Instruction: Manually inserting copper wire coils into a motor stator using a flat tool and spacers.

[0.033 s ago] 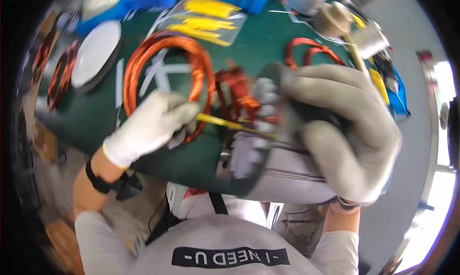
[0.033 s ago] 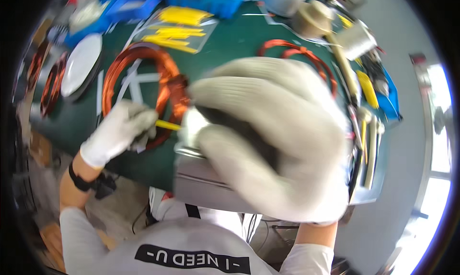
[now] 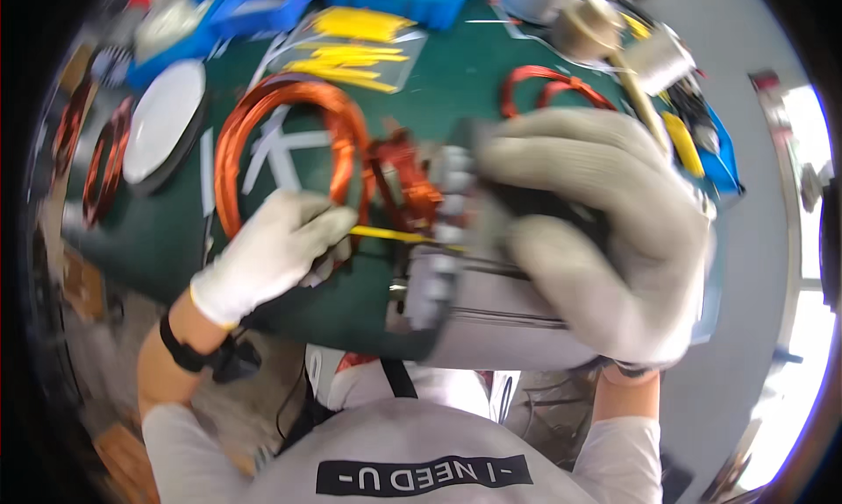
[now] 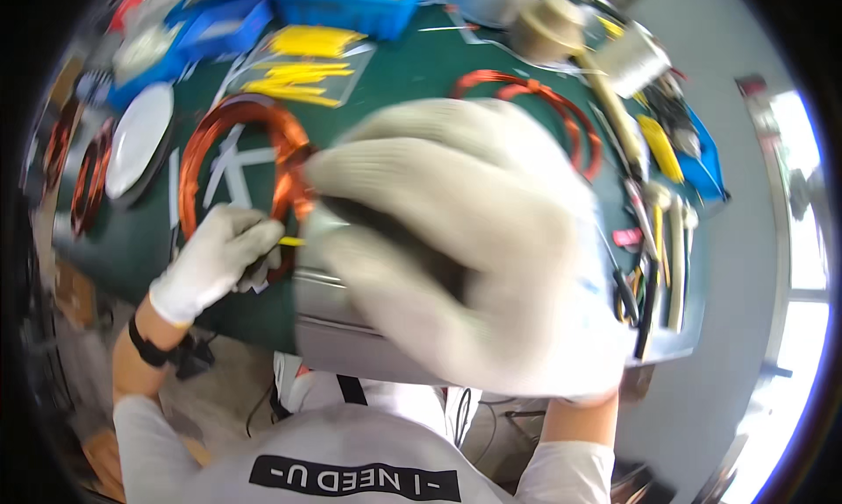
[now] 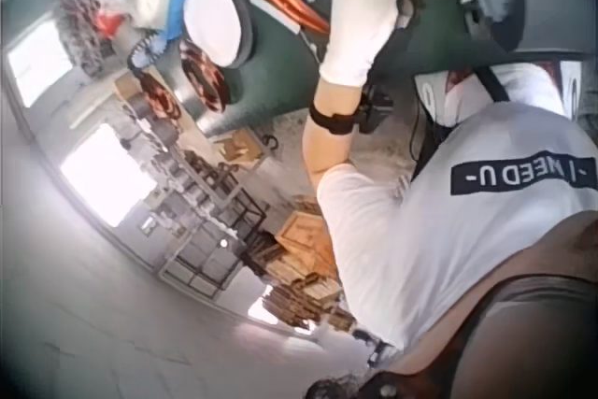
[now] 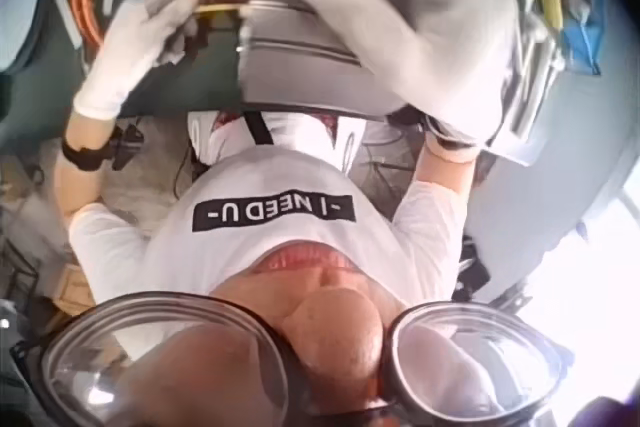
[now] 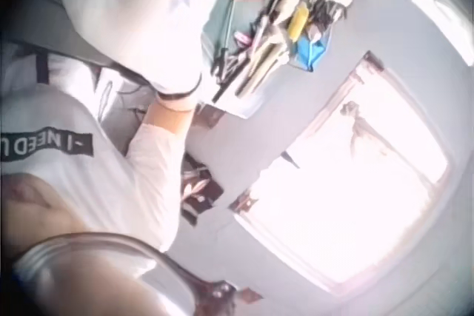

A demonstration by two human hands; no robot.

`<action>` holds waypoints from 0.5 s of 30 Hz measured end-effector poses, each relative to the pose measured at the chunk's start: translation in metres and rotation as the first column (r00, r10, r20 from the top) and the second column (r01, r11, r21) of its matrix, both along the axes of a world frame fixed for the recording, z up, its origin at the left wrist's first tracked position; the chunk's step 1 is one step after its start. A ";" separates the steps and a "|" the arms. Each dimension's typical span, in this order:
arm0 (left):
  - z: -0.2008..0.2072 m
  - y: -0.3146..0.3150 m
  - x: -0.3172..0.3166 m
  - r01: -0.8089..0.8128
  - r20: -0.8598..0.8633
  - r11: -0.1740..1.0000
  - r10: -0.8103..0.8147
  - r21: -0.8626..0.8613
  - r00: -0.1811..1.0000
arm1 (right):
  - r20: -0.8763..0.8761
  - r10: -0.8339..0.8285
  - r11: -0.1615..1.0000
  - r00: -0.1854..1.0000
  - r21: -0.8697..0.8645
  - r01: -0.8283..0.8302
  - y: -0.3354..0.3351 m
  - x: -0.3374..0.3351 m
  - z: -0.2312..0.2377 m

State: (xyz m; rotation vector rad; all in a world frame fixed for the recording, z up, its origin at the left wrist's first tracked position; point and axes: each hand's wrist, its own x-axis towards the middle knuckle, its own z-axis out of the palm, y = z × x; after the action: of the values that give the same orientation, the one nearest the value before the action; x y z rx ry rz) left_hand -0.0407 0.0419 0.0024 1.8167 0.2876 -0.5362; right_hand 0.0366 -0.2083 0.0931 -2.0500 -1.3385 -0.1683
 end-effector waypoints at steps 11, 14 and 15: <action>-0.044 -0.048 -0.016 -0.108 0.754 0.962 -0.124 0.250 0.646 | 0.006 -0.127 0.960 0.992 0.252 0.122 -0.013 -0.005 -0.012; -0.058 -0.057 -0.044 -0.298 0.665 0.954 0.241 -0.030 0.706 | 0.042 -0.151 0.967 0.988 0.213 0.139 -0.007 -0.008 -0.017; -0.076 -0.061 -0.058 -0.316 0.667 0.939 0.321 -0.134 0.673 | 0.051 -0.143 0.964 0.988 0.235 0.127 -0.003 -0.008 -0.017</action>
State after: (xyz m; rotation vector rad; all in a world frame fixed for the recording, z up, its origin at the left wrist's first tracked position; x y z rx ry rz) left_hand -0.0990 -0.0192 -0.0736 1.7740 0.0846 0.4006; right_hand 0.0287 -0.2117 0.0760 -1.9511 -1.1589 -0.4372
